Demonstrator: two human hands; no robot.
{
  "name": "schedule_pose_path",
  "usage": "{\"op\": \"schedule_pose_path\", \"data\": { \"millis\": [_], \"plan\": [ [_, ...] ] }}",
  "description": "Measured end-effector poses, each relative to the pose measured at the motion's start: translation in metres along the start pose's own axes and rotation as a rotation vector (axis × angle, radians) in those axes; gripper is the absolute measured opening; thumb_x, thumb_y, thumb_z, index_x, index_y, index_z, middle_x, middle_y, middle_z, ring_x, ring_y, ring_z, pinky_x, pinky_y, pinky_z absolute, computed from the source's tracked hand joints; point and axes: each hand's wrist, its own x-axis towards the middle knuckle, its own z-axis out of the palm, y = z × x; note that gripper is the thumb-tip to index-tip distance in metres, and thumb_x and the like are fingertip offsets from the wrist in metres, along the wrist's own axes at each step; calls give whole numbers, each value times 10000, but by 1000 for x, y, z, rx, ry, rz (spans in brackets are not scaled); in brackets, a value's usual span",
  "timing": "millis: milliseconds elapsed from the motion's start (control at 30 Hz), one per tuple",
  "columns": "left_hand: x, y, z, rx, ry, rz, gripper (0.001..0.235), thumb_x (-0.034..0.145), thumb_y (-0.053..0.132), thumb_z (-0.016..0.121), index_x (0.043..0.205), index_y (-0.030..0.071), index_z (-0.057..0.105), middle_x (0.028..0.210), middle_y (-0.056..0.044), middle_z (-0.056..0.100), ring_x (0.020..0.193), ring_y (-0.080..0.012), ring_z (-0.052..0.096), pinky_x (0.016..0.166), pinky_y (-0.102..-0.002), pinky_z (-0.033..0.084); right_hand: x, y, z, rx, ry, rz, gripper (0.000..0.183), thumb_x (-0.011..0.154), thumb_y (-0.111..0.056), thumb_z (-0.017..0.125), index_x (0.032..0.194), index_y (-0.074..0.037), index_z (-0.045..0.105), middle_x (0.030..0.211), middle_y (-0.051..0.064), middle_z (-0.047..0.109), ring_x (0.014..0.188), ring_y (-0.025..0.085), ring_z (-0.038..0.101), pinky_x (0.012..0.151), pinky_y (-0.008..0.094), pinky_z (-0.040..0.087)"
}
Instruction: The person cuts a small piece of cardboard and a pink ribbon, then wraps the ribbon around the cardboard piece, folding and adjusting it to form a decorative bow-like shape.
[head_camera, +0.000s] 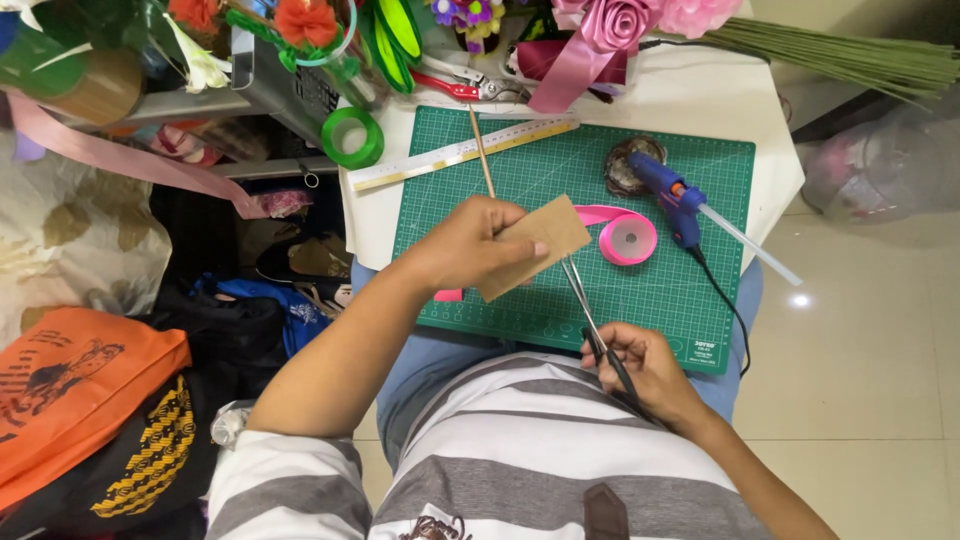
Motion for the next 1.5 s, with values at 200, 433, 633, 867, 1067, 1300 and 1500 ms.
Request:
{"op": "schedule_pose_path", "data": {
  "millis": [200, 433, 633, 867, 1067, 1300, 1500],
  "plan": [
    [0, 24, 5, 36, -67, -56, 145, 841, 50, 638, 880, -50, 735, 662, -153, 733, 589, -212, 751, 563, -298, 619, 9, -7, 1, -19, 11, -6, 545, 671, -338, 878, 953, 95, 706, 720, 188, 723, 523, 131, 675, 403, 216, 513],
    [2, 29, 8, 35, -104, -65, 128, 820, 46, 663, 860, -49, 739, 644, -156, 728, 577, -207, 749, 561, -289, 613, 15, -7, -2, -23, 21, 0, 510, 682, -320, 879, 954, 77, 709, 718, 182, 724, 563, 129, 690, 445, 222, 542],
    [1, 36, 9, 45, -107, -64, 122, 820, 31, 659, 843, -61, 735, 650, -169, 729, 571, -215, 747, 569, -288, 612, 16, -14, -2, -56, 11, -9, 476, 700, -310, 884, 934, 71, 723, 692, 157, 719, 598, 118, 691, 480, 218, 534],
    [3, 35, 8, 37, -120, -71, 104, 830, 32, 673, 827, -56, 729, 640, -163, 727, 560, -217, 743, 559, -289, 610, 17, -6, -8, -71, 29, -11, 411, 710, -252, 894, 902, 73, 732, 648, 123, 683, 566, 105, 666, 476, 204, 514],
    [2, 35, 8, 29, -115, -88, 115, 832, 11, 658, 851, -85, 720, 674, -188, 734, 575, -222, 749, 562, -288, 615, 17, -13, -3, -80, 46, -10, 378, 712, -218, 917, 877, 71, 737, 589, 82, 627, 505, 77, 608, 455, 189, 463],
    [4, 31, 5, 31, -116, -87, 114, 837, 17, 664, 857, -81, 719, 675, -183, 734, 573, -221, 747, 558, -290, 614, 18, -14, 0, -118, 82, -15, 309, 725, -164, 921, 855, 50, 741, 572, 47, 607, 497, 42, 573, 456, 163, 439],
    [3, 33, 4, 31, -108, -94, 114, 836, 19, 673, 860, -80, 722, 683, -180, 735, 574, -217, 750, 556, -283, 615, 18, -13, 3, -126, 122, -3, 278, 729, -129, 920, 852, 47, 744, 565, 45, 609, 490, 30, 552, 464, 156, 413]
  ]
}}
